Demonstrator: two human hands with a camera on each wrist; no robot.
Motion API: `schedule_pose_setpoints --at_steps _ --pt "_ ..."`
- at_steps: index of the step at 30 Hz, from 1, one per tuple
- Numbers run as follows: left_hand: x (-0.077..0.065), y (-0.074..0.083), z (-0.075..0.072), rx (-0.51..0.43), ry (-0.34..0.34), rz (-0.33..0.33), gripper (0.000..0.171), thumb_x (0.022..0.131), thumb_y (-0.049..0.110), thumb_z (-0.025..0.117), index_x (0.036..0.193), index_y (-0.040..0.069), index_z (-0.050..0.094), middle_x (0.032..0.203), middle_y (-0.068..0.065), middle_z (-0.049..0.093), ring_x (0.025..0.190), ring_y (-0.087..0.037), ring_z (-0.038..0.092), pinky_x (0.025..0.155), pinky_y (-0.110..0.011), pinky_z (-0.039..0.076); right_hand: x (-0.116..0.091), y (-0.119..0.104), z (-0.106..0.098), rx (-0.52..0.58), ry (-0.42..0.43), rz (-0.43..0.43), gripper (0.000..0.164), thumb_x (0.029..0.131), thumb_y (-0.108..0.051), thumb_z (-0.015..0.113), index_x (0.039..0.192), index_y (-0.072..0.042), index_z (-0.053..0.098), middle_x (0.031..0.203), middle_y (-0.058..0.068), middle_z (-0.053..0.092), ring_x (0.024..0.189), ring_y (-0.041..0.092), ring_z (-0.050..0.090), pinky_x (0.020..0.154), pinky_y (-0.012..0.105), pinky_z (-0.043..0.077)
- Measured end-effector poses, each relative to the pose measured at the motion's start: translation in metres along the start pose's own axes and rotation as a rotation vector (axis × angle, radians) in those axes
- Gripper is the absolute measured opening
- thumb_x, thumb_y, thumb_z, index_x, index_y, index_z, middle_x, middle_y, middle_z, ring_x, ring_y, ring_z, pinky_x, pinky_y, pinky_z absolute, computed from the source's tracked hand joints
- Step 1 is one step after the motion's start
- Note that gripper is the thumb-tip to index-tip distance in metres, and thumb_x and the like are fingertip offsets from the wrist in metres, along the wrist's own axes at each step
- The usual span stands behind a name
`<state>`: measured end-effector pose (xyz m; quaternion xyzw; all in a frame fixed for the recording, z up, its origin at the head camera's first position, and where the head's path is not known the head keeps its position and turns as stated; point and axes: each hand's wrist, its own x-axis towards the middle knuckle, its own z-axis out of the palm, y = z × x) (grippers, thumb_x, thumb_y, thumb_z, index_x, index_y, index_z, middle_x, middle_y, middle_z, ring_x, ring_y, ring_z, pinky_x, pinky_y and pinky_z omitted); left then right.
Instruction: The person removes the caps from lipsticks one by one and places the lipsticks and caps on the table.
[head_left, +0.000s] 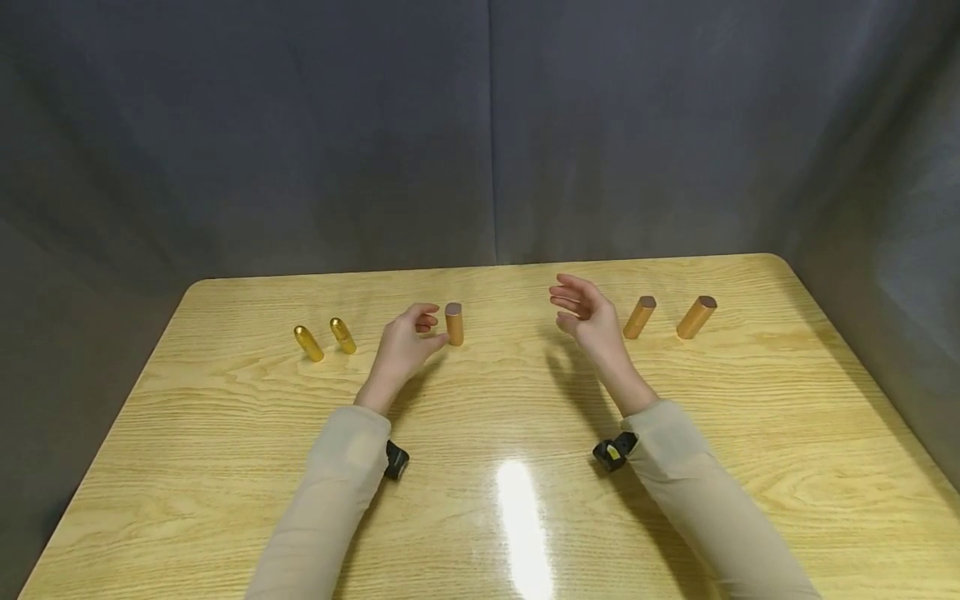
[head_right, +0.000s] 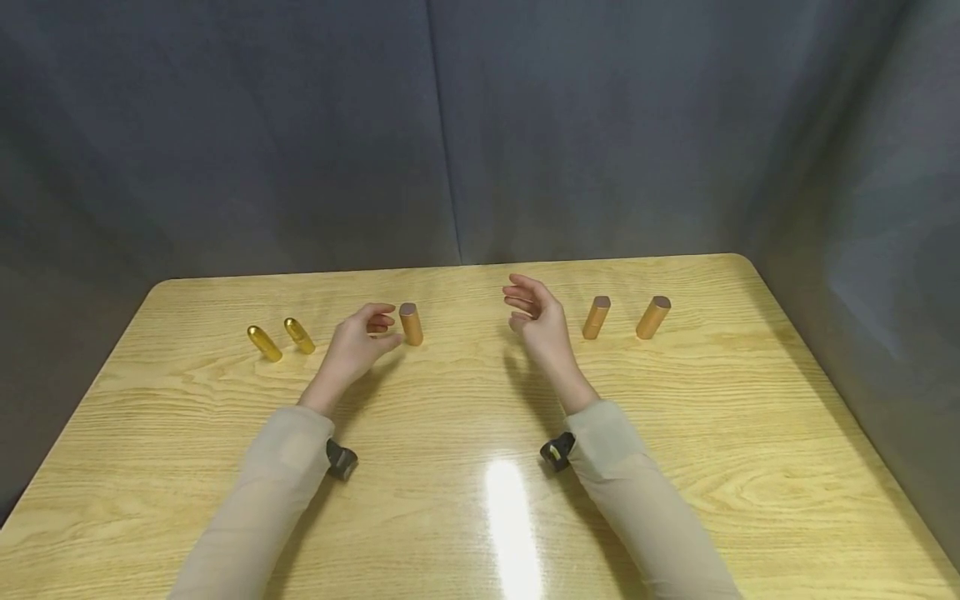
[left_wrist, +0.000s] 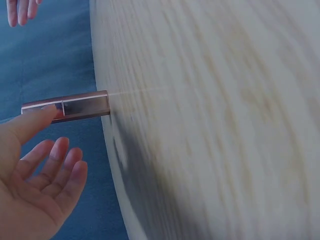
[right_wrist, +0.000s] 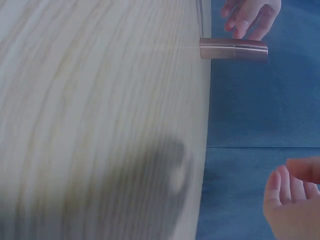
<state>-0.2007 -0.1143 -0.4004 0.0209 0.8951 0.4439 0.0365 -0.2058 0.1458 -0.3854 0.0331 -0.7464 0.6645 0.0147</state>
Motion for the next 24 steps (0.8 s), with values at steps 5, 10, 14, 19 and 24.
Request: schedule_pose_setpoints --at_steps 5,10,14,19,24 --pt "0.004 0.000 0.003 -0.024 -0.032 -0.016 0.051 0.087 0.014 0.070 0.134 0.004 0.051 0.118 -0.018 0.060 0.112 -0.031 0.057 0.097 -0.041 0.049 0.002 0.004 0.003 0.077 -0.003 0.031 0.056 0.086 0.019 0.050 0.139 0.004 0.042 0.121 0.009 0.061 0.097 -0.003 0.059 0.084 0.014 0.051" --pt "0.007 0.002 0.005 -0.036 -0.057 -0.030 0.052 0.087 0.017 0.070 0.134 0.005 0.052 0.116 -0.016 0.060 0.110 -0.029 0.057 0.097 -0.039 0.049 0.005 0.009 0.006 0.131 -0.019 0.071 0.056 0.087 0.020 0.049 0.140 0.004 0.041 0.109 -0.008 0.062 0.094 -0.003 0.060 0.081 0.013 0.052" --pt "0.008 0.002 0.007 -0.032 -0.058 -0.028 0.049 0.088 0.018 0.069 0.133 0.006 0.053 0.113 -0.015 0.061 0.107 -0.028 0.057 0.095 -0.038 0.049 0.007 0.011 0.011 0.141 -0.025 0.084 0.055 0.087 0.020 0.049 0.139 0.003 0.043 0.108 -0.006 0.062 0.092 -0.003 0.061 0.079 0.013 0.052" --pt "0.011 0.002 0.010 -0.039 -0.036 -0.026 0.043 0.091 0.020 0.066 0.129 0.005 0.057 0.110 -0.015 0.061 0.103 -0.027 0.058 0.091 -0.036 0.049 0.009 0.013 0.017 0.131 -0.028 0.098 0.054 0.087 0.020 0.050 0.138 0.004 0.044 0.121 0.012 0.061 0.090 -0.003 0.062 0.077 0.011 0.051" --pt "0.015 0.000 0.015 -0.043 -0.023 -0.017 0.036 0.092 0.021 0.065 0.122 0.002 0.058 0.114 -0.016 0.062 0.107 -0.028 0.059 0.094 -0.036 0.050 0.011 0.015 0.023 0.157 -0.029 0.121 0.053 0.087 0.020 0.050 0.137 0.004 0.045 0.118 0.010 0.062 0.088 -0.003 0.062 0.077 0.012 0.052"
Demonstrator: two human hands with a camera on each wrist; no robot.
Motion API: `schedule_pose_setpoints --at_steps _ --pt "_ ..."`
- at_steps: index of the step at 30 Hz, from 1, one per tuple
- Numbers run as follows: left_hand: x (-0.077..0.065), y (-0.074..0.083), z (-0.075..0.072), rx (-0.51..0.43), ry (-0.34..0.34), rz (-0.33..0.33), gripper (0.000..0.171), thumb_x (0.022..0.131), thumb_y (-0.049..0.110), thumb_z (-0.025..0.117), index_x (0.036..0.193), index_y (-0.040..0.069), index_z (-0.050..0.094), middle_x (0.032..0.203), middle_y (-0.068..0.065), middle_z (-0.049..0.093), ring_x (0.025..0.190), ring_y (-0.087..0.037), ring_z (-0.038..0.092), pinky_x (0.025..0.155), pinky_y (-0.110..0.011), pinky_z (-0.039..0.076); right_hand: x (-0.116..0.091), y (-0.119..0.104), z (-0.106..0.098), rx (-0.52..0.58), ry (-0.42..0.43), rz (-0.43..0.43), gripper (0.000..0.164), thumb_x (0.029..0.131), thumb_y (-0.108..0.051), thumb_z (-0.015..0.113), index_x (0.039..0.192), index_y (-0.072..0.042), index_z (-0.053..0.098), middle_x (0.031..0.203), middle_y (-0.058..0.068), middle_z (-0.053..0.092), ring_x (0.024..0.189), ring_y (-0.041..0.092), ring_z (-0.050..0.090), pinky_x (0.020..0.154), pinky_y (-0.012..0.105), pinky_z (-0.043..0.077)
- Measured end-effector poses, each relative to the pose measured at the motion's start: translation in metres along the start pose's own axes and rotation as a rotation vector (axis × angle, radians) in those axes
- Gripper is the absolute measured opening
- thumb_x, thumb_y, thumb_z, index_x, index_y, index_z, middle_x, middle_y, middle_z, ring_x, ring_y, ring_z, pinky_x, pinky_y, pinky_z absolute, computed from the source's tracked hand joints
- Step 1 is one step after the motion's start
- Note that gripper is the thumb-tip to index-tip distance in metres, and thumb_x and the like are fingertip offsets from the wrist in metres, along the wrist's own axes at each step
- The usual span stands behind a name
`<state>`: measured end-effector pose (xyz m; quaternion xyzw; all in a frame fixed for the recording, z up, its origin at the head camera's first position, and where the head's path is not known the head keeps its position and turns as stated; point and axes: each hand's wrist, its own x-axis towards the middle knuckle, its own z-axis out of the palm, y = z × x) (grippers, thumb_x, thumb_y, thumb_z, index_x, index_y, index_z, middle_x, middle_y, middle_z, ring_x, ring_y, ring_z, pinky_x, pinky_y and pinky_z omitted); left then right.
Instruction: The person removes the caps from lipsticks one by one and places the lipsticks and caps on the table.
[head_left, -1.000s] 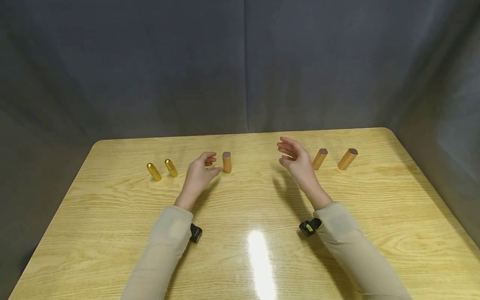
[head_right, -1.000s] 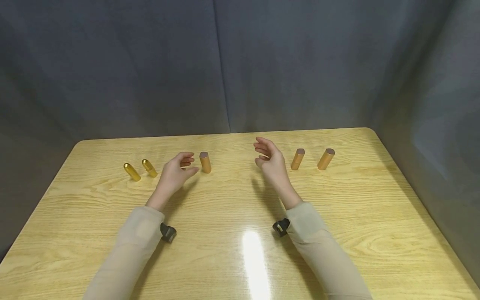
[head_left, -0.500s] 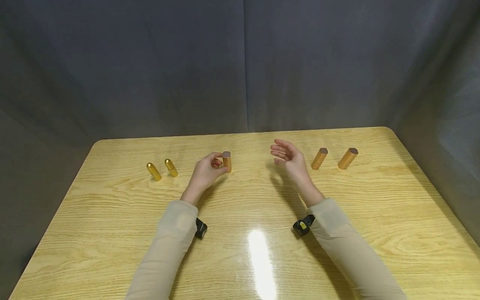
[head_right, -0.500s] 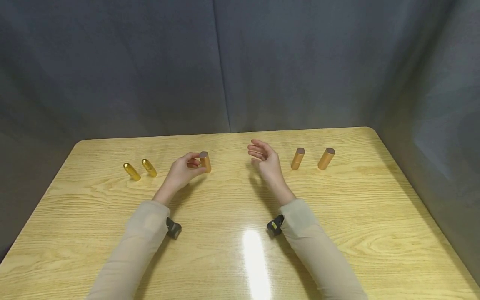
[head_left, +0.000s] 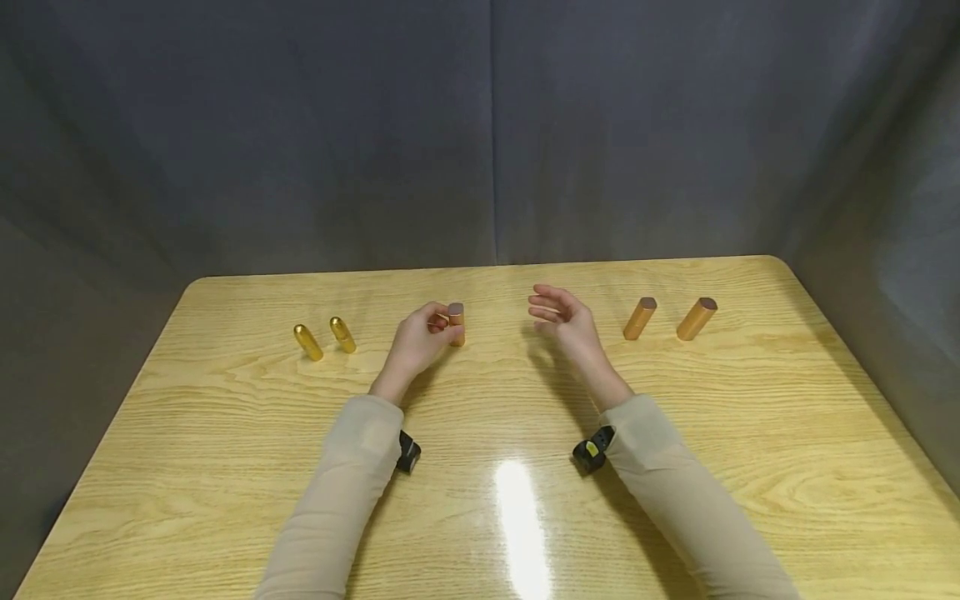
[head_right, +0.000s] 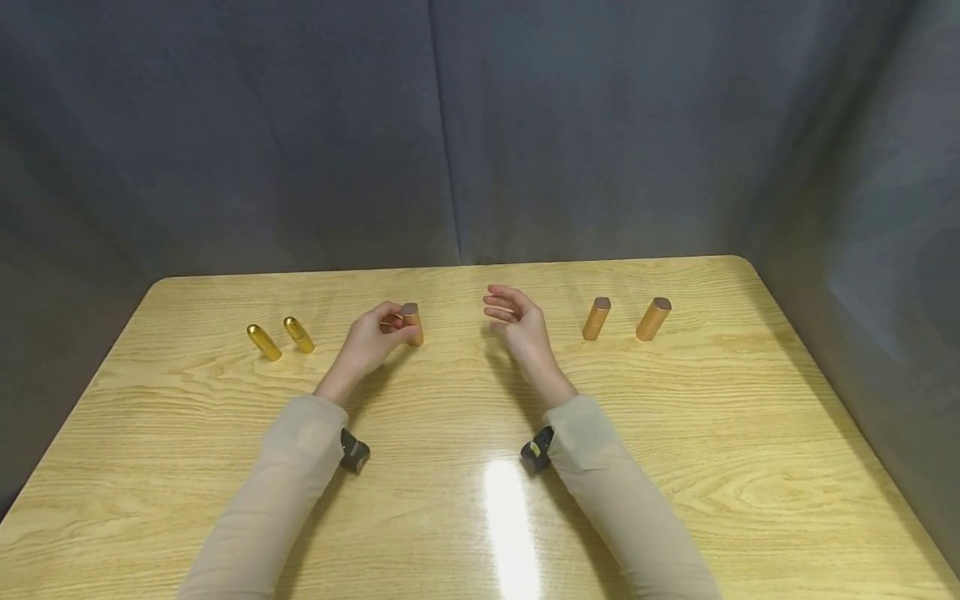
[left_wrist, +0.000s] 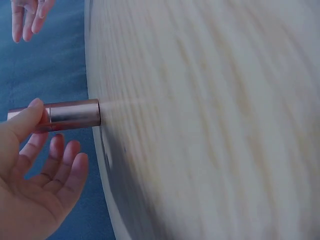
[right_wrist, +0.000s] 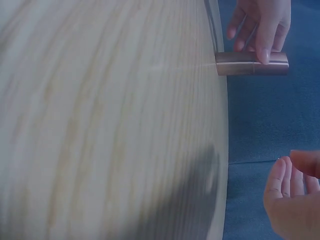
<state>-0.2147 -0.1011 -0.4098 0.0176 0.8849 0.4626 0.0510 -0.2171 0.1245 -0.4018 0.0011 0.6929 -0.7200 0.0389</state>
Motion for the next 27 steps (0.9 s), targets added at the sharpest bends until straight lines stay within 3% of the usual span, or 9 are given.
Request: schedule_pose_setpoints --at_steps 3,8,12,15,20,27 --pt "0.001 0.000 0.001 -0.011 -0.023 0.011 0.034 0.093 0.022 0.063 0.119 0.001 0.055 0.122 -0.018 0.061 0.113 -0.031 0.060 0.097 -0.038 0.050 0.000 0.001 0.002 0.015 0.001 0.008 0.053 0.087 0.019 0.050 0.137 0.004 0.045 0.112 0.002 0.062 0.089 -0.002 0.063 0.077 0.013 0.052" --pt "0.000 -0.001 0.001 -0.011 -0.061 0.003 0.034 0.096 0.028 0.059 0.118 0.002 0.051 0.128 -0.019 0.058 0.121 -0.032 0.056 0.098 -0.041 0.049 0.003 0.003 0.006 0.022 -0.009 0.025 0.052 0.087 0.018 0.051 0.137 0.002 0.046 0.112 0.002 0.063 0.093 0.001 0.062 0.078 0.014 0.053" --pt "-0.001 -0.002 0.001 -0.019 -0.072 -0.006 0.037 0.098 0.032 0.054 0.121 0.004 0.049 0.124 -0.020 0.058 0.112 -0.031 0.058 0.086 -0.036 0.052 0.005 0.004 0.010 0.041 -0.039 0.018 0.053 0.086 0.017 0.051 0.137 0.004 0.045 0.113 0.003 0.063 0.093 0.001 0.062 0.080 0.014 0.052" --pt "-0.002 -0.001 0.001 -0.080 -0.093 -0.014 0.038 0.099 0.033 0.052 0.124 0.005 0.047 0.119 -0.020 0.058 0.102 -0.030 0.060 0.075 -0.031 0.055 0.005 0.004 0.014 0.060 -0.055 0.017 0.051 0.087 0.014 0.051 0.136 0.006 0.045 0.113 0.003 0.061 0.092 0.000 0.062 0.080 0.014 0.052" --pt "-0.003 0.004 0.004 -0.189 -0.116 -0.023 0.038 0.098 0.031 0.054 0.125 0.005 0.047 0.114 -0.021 0.057 0.090 -0.025 0.062 0.073 -0.032 0.059 0.006 0.003 0.021 0.086 -0.064 0.039 0.046 0.091 0.006 0.055 0.136 0.004 0.046 0.111 0.004 0.061 0.091 0.000 0.062 0.080 0.014 0.052" --pt "-0.006 0.012 0.006 -0.208 -0.120 -0.020 0.036 0.096 0.026 0.058 0.125 0.006 0.053 0.111 -0.019 0.058 0.085 -0.019 0.061 0.073 -0.032 0.059 0.006 0.006 0.026 0.112 -0.087 0.095 0.047 0.092 -0.001 0.059 0.137 0.003 0.045 0.107 -0.004 0.062 0.096 0.002 0.061 0.083 0.015 0.052"
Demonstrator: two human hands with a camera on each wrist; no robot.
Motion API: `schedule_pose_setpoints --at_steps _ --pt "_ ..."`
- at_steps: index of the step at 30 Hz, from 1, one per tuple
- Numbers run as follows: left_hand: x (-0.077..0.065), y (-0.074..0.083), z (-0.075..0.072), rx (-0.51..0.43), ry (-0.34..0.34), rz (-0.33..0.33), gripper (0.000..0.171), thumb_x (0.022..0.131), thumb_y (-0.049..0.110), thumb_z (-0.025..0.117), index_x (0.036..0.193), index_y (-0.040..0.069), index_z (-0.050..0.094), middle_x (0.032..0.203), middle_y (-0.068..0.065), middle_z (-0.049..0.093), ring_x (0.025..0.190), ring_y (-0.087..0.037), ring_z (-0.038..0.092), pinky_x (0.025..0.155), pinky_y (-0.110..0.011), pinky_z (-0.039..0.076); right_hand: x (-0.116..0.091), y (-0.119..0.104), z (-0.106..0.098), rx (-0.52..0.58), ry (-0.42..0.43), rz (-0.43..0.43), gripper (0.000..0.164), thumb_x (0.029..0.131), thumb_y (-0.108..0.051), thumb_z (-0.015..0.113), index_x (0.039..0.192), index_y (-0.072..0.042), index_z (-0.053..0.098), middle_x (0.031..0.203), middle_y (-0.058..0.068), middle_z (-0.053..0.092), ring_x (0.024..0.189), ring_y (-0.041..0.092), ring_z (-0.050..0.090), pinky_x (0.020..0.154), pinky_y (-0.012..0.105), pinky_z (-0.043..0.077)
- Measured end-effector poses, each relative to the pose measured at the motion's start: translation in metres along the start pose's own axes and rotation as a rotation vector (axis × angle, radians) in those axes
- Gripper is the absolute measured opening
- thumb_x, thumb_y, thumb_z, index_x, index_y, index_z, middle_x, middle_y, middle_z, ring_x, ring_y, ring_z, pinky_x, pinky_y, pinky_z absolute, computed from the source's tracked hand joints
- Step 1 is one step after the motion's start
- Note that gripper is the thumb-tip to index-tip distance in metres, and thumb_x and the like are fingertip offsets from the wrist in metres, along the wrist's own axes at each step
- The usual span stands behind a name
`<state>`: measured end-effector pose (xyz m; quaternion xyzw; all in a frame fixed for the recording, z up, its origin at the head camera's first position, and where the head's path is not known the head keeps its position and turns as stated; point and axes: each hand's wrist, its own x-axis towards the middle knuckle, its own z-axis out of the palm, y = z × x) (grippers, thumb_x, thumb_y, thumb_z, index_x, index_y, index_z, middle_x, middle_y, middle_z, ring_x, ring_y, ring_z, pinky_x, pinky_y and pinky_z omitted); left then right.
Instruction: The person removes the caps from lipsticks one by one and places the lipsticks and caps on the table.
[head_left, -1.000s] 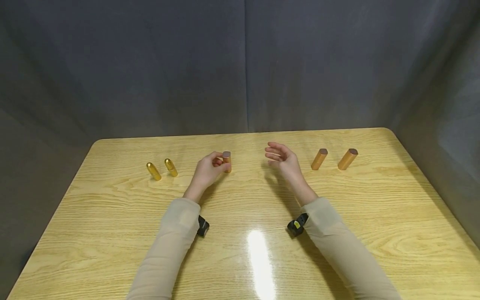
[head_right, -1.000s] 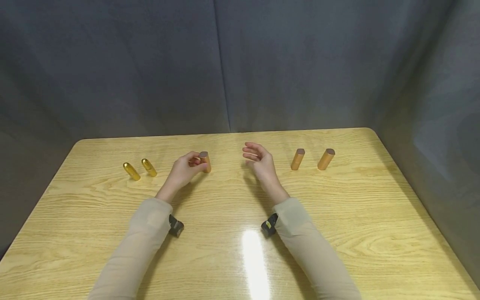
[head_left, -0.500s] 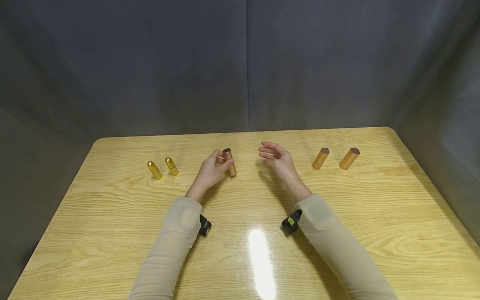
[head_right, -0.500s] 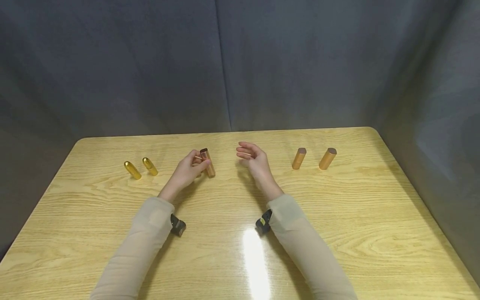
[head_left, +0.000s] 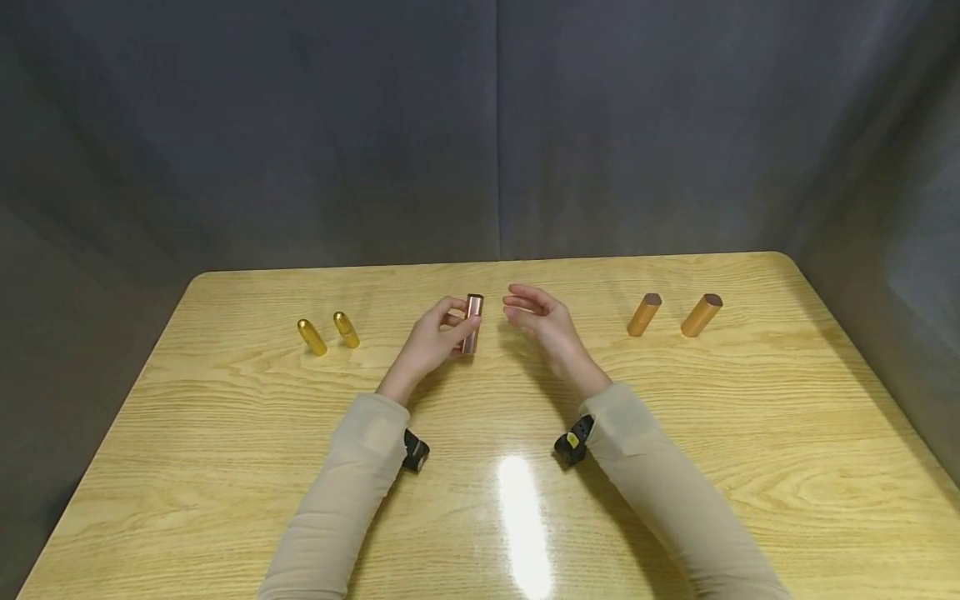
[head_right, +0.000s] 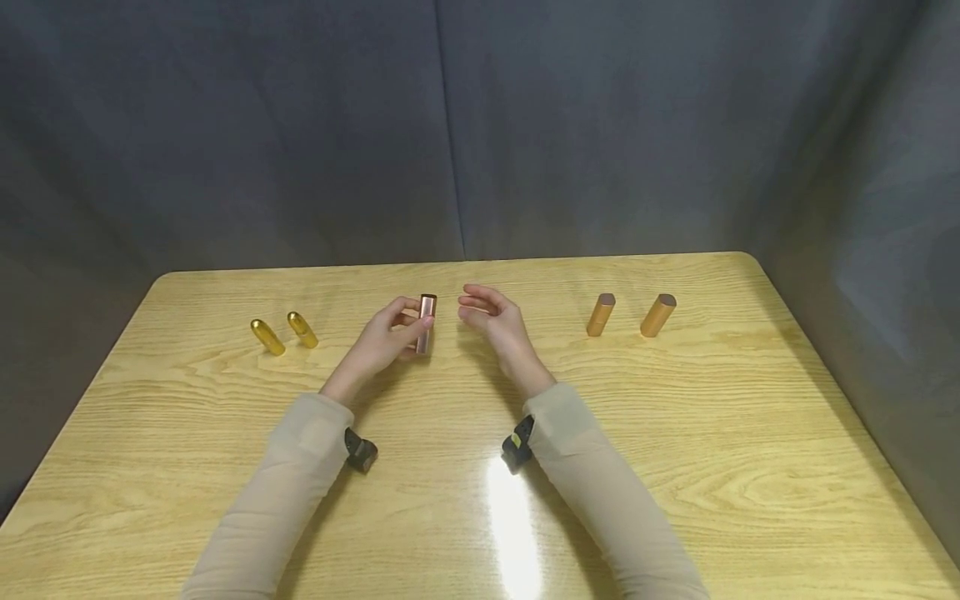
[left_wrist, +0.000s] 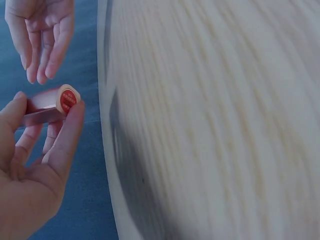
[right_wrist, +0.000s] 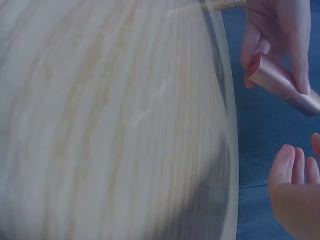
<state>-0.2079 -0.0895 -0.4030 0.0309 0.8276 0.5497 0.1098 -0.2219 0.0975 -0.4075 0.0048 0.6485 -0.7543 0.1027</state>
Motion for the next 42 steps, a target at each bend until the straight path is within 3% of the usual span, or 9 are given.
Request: schedule_pose_setpoints --at_steps 4,7,10,18,23,27,31,35,42 --pt "0.000 0.002 0.001 0.019 -0.026 0.012 0.039 0.094 0.023 0.062 0.128 0.005 0.054 0.116 -0.021 0.060 0.089 -0.021 0.062 0.074 -0.033 0.059 0.000 0.003 0.003 0.034 -0.018 0.014 0.046 0.093 0.001 0.056 0.137 0.004 0.044 0.102 -0.007 0.061 0.093 0.002 0.061 0.098 0.029 0.050" --pt "0.000 0.002 0.002 0.016 -0.058 0.019 0.042 0.093 0.021 0.064 0.130 0.004 0.055 0.120 -0.022 0.060 0.091 -0.022 0.063 0.076 -0.034 0.059 0.000 0.004 0.005 0.050 -0.036 0.027 0.045 0.093 0.001 0.055 0.137 0.005 0.043 0.099 -0.008 0.060 0.092 0.001 0.060 0.109 0.041 0.042" --pt "-0.001 0.002 0.003 0.010 -0.078 0.016 0.041 0.091 0.018 0.066 0.128 0.004 0.057 0.120 -0.021 0.060 0.087 -0.020 0.064 0.078 -0.034 0.059 -0.001 0.005 0.008 0.050 -0.057 0.040 0.045 0.094 0.000 0.055 0.137 0.006 0.043 0.100 -0.008 0.060 0.092 0.000 0.060 0.112 0.046 0.037" --pt "-0.004 0.005 0.005 0.047 -0.071 -0.004 0.035 0.088 0.015 0.070 0.120 0.004 0.063 0.117 -0.016 0.065 0.078 -0.016 0.065 0.074 -0.032 0.058 -0.004 0.007 0.009 0.015 -0.097 0.062 0.047 0.095 -0.001 0.053 0.139 0.009 0.040 0.103 -0.005 0.057 0.090 0.000 0.059 0.100 0.028 0.050" --pt "-0.006 0.006 0.006 0.011 -0.064 -0.015 0.036 0.087 0.011 0.070 0.121 0.003 0.062 0.122 -0.017 0.064 0.094 -0.024 0.068 0.079 -0.032 0.057 -0.007 0.006 0.006 0.070 -0.090 0.077 0.045 0.096 -0.002 0.051 0.138 0.008 0.039 0.100 -0.007 0.057 0.090 0.001 0.060 0.106 0.033 0.046" --pt "-0.007 0.007 0.009 -0.001 -0.069 0.028 0.038 0.086 0.009 0.070 0.122 0.000 0.060 0.123 -0.019 0.062 0.108 -0.030 0.065 0.085 -0.031 0.056 -0.012 0.003 0.005 0.116 -0.084 0.084 0.031 0.096 -0.003 0.051 0.127 0.000 0.047 0.095 -0.009 0.058 0.089 0.001 0.060 0.108 0.036 0.044" --pt "-0.009 0.010 0.012 -0.014 -0.062 0.056 0.041 0.085 0.010 0.072 0.122 0.000 0.058 0.121 -0.018 0.062 0.109 -0.030 0.064 0.084 -0.029 0.056 -0.016 -0.001 0.005 0.189 -0.066 0.093 0.017 0.097 -0.006 0.050 0.112 -0.013 0.049 0.093 -0.010 0.059 0.088 0.001 0.061 0.098 0.026 0.050" --pt "-0.011 0.013 0.013 -0.038 -0.051 0.063 0.042 0.085 0.013 0.072 0.123 0.002 0.057 0.119 -0.016 0.061 0.108 -0.029 0.064 0.081 -0.027 0.055 -0.019 -0.005 0.008 0.276 -0.042 0.107 0.015 0.098 -0.006 0.049 0.108 -0.016 0.049 0.092 -0.010 0.062 0.088 0.001 0.063 0.088 0.019 0.052" --pt "-0.016 0.016 0.013 -0.098 -0.094 0.054 0.042 0.090 0.022 0.068 0.124 0.002 0.056 0.124 -0.017 0.059 0.109 -0.029 0.063 0.090 -0.043 0.054 -0.024 -0.008 0.009 0.379 -0.022 0.133 0.019 0.099 -0.006 0.048 0.117 -0.011 0.049 0.092 -0.007 0.065 0.086 0.003 0.066 0.082 0.015 0.054"
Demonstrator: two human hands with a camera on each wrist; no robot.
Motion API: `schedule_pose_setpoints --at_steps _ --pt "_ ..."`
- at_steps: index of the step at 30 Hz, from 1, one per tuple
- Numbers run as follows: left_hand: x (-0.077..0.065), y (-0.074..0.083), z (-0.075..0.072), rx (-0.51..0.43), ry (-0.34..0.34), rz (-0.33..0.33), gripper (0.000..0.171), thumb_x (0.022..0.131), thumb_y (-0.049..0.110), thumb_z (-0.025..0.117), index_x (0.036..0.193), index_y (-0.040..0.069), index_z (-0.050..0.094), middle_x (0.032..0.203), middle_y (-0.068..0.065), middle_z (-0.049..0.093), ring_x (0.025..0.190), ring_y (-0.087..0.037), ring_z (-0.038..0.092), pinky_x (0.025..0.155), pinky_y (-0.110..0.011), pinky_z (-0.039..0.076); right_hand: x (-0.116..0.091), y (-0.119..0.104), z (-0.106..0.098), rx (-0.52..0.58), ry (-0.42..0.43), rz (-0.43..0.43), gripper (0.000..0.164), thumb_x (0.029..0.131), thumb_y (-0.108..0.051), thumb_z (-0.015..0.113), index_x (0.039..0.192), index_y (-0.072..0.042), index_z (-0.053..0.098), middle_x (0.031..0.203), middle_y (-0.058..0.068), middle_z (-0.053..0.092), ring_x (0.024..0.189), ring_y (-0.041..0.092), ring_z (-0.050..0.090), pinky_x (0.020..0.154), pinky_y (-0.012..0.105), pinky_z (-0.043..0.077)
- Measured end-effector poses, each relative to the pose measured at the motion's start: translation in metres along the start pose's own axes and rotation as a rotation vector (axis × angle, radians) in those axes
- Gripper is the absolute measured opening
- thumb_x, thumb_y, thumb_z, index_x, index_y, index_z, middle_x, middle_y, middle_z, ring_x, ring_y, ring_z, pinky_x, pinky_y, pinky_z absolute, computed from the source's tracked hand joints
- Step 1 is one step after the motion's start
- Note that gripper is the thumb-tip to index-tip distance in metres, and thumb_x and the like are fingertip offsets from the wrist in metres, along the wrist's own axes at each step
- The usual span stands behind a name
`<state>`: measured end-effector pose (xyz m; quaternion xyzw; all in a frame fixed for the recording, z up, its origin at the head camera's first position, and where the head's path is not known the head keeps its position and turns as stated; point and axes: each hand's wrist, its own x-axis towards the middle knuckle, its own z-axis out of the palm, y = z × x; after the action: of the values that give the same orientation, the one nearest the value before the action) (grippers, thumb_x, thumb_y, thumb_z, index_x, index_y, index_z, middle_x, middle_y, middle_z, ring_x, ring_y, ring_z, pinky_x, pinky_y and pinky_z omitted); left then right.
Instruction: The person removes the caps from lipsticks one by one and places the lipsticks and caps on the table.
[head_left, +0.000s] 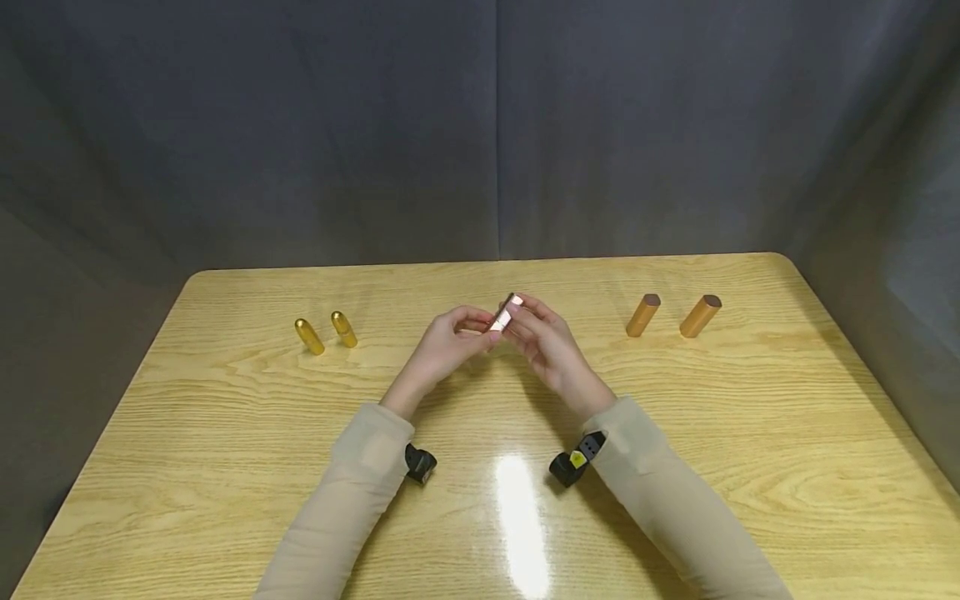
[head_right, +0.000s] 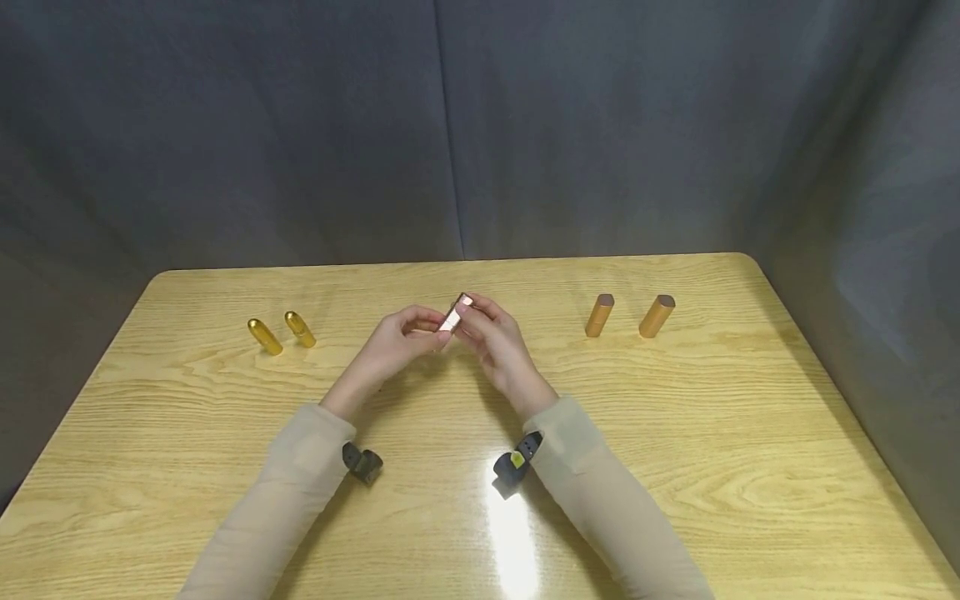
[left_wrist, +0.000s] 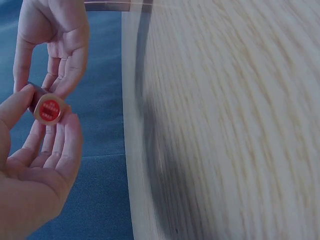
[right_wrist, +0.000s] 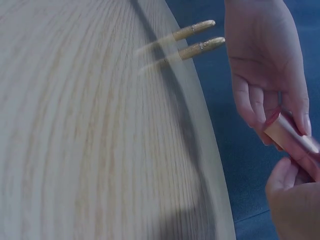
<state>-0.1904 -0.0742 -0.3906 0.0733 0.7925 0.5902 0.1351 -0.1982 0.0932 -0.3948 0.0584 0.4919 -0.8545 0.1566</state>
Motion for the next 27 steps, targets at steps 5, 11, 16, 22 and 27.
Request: schedule_pose_setpoints --at_steps 5,11,16,22,27 --pt "-0.0018 0.0017 0.0005 -0.009 -0.017 -0.024 0.040 0.090 0.020 0.067 0.123 0.000 0.057 0.123 -0.018 0.061 0.109 -0.027 0.061 0.092 -0.043 0.053 -0.0017 0.0005 0.0020 0.006 0.001 -0.008 0.035 0.099 -0.003 0.045 0.133 -0.001 0.041 0.090 -0.008 0.067 0.084 0.001 0.066 0.078 0.014 0.054" --pt "-0.0006 0.0032 0.0030 -0.036 -0.039 -0.021 0.039 0.090 0.017 0.067 0.124 -0.001 0.058 0.123 -0.019 0.061 0.106 -0.024 0.061 0.092 -0.044 0.053 -0.0046 0.0004 0.0028 0.017 0.034 -0.046 0.027 0.098 -0.003 0.048 0.124 -0.003 0.051 0.087 -0.008 0.068 0.081 0.001 0.067 0.076 0.013 0.054" --pt "-0.0023 0.0061 0.0032 -0.068 -0.046 -0.012 0.037 0.091 0.014 0.065 0.124 -0.002 0.058 0.123 -0.020 0.060 0.099 -0.019 0.063 0.092 -0.045 0.054 -0.0075 -0.0017 0.0058 0.036 0.053 -0.074 0.015 0.096 -0.001 0.051 0.101 -0.011 0.060 0.084 -0.007 0.069 0.079 0.002 0.067 0.077 0.013 0.055" --pt "-0.0050 0.0078 0.0009 -0.080 -0.059 -0.023 0.036 0.091 0.013 0.064 0.124 -0.001 0.058 0.124 -0.019 0.059 0.094 -0.014 0.062 0.092 -0.044 0.054 -0.0100 -0.0057 0.0059 0.005 0.049 -0.044 0.019 0.096 -0.003 0.052 0.114 -0.005 0.055 0.084 -0.008 0.070 0.080 0.001 0.068 0.078 0.013 0.055" --pt "-0.0061 0.0077 -0.0011 -0.074 -0.066 -0.020 0.036 0.092 0.013 0.064 0.125 -0.001 0.058 0.124 -0.020 0.059 0.089 -0.011 0.063 0.091 -0.042 0.055 -0.0094 -0.0060 0.0053 -0.059 0.047 -0.029 0.026 0.096 -0.006 0.053 0.122 -0.004 0.052 0.084 -0.012 0.071 0.081 -0.001 0.068 0.079 0.013 0.054"
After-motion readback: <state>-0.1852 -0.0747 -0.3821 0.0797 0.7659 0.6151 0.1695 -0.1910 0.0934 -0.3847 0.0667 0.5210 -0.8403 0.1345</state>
